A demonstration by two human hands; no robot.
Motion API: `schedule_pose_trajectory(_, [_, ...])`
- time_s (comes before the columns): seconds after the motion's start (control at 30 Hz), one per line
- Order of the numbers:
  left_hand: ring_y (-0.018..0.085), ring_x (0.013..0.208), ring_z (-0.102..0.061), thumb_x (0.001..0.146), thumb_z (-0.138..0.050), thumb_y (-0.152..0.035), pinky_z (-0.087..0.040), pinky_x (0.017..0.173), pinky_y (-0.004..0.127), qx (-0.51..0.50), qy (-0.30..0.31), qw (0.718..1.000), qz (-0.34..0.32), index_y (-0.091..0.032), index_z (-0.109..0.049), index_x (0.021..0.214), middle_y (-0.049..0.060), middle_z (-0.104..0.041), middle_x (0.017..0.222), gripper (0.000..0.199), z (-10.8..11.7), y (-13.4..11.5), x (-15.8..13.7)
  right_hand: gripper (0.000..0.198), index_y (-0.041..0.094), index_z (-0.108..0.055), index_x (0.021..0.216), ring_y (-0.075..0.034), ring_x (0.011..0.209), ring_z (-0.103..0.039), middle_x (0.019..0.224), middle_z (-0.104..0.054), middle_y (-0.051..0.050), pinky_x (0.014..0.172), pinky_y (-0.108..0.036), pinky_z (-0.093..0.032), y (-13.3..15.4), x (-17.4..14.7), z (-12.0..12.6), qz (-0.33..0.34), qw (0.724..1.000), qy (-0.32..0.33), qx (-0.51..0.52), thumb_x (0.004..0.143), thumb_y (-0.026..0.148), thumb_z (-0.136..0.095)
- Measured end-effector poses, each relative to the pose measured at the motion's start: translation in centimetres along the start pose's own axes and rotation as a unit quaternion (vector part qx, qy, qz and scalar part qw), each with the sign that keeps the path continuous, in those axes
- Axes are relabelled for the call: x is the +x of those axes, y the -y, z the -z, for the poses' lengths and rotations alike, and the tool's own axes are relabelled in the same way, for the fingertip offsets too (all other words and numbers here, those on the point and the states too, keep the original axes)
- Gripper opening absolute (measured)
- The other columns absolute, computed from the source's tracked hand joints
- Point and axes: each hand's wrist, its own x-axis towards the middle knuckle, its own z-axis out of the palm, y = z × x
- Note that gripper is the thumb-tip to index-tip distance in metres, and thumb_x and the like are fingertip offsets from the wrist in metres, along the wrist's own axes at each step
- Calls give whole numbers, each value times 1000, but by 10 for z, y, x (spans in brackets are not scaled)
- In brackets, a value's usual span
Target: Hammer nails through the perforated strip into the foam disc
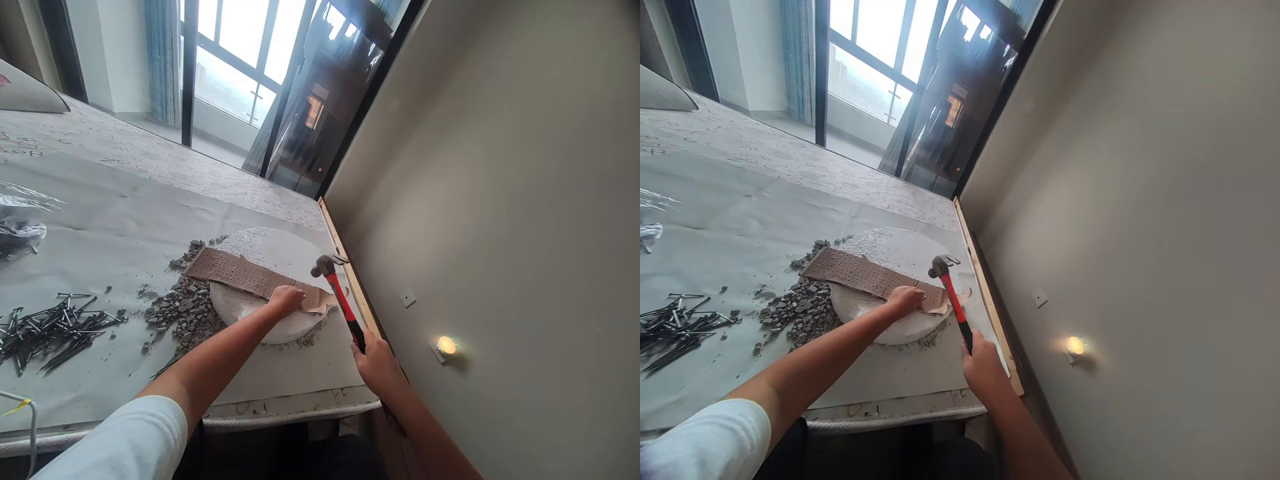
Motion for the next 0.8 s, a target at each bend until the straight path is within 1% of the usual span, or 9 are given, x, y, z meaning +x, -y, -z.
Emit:
schedule_pose_trajectory(0.1, [21, 77, -61, 85, -46, -37, -40, 69, 29, 34, -30, 999, -25, -17, -66, 70, 9, -67, 77, 32, 6, -2, -5, 12, 15, -58, 86, -17, 70, -57, 78, -64, -7, 59, -23, -37, 1, -3, 3, 7, 1000, 29, 6, 82, 17, -47])
schedule_pose_trajectory(0.17, [20, 78, -59, 83, -50, -41, -41, 69, 29, 28, -50, 998, -38, -18, -66, 74, 8, -66, 81, 30, 11, -2, -12, 13, 15, -58, 87, -18, 71, -58, 78, -64, -7, 59, -23, -37, 0, -4, 6, 12, 999, 27, 16, 83, 18, -46])
schedule_pose_trajectory(0.27, [25, 99, -54, 77, -57, -45, -40, 84, 35, 43, -129, 990, -47, -20, -65, 89, 10, -62, 104, 29, 14, 4, -28, 15, 16, -57, 88, -18, 71, -58, 78, -64, -8, 60, -24, -38, -2, -2, 9, 22, 999, -2, 24, 84, 21, -44])
schedule_pose_trajectory(0.33, [28, 113, -45, 75, -60, -46, -33, 96, 41, 66, -180, 981, -42, -20, -63, 101, 12, -57, 116, 37, 11, 10, -37, 16, 15, -57, 88, -18, 70, -58, 76, -64, -8, 60, -25, -38, -2, 2, 8, 26, 1000, -8, 15, 85, 22, -43])
schedule_pose_trajectory(0.37, [29, 116, -43, 74, -61, -47, -30, 99, 43, 75, -191, 978, -38, -21, -62, 104, 12, -56, 118, 40, 10, 13, -40, 16, 15, -57, 86, -18, 70, -58, 74, -63, -8, 60, -25, -38, -2, 4, 6, 26, 1000, 0, 6, 85, 22, -43])
schedule_pose_trajectory(0.5, [28, 111, -46, 75, -59, -48, -29, 98, 42, 95, -169, 980, -35, -20, -64, 97, 12, -59, 110, 37, 4, 20, -44, 12, 15, -58, 82, -18, 68, -58, 72, -62, -7, 58, -24, -37, -1, 9, -1, 11, 999, 34, -14, 81, 17, -46])
schedule_pose_trajectory(0.57, [28, 109, -47, 75, -58, -46, -29, 97, 41, 98, -171, 980, -38, -19, -65, 95, 12, -59, 108, 34, 4, 20, -44, 13, 16, -58, 83, -18, 69, -58, 74, -62, -7, 57, -23, -37, 0, 8, 5, 13, 1000, 8, -10, 81, 19, -46])
schedule_pose_trajectory(0.73, [28, 110, -47, 74, -59, -46, -28, 97, 41, 76, -163, 983, -38, -19, -65, 93, 12, -60, 108, 34, 5, 20, -42, 20, 16, -57, 87, -18, 62, -56, 69, -62, -7, 57, -26, -38, 7, 2, 36, 33, 995, -99, 1, 83, 28, -42])
schedule_pose_trajectory(0.8, [28, 111, -46, 73, -60, -47, -27, 98, 41, 66, -156, 985, -34, -20, -66, 93, 12, -61, 107, 34, 5, 20, -42, 22, 16, -57, 91, -19, 64, -57, 71, -63, -8, 58, -26, -39, 10, 0, 34, 37, 993, -116, 0, 84, 29, -41])
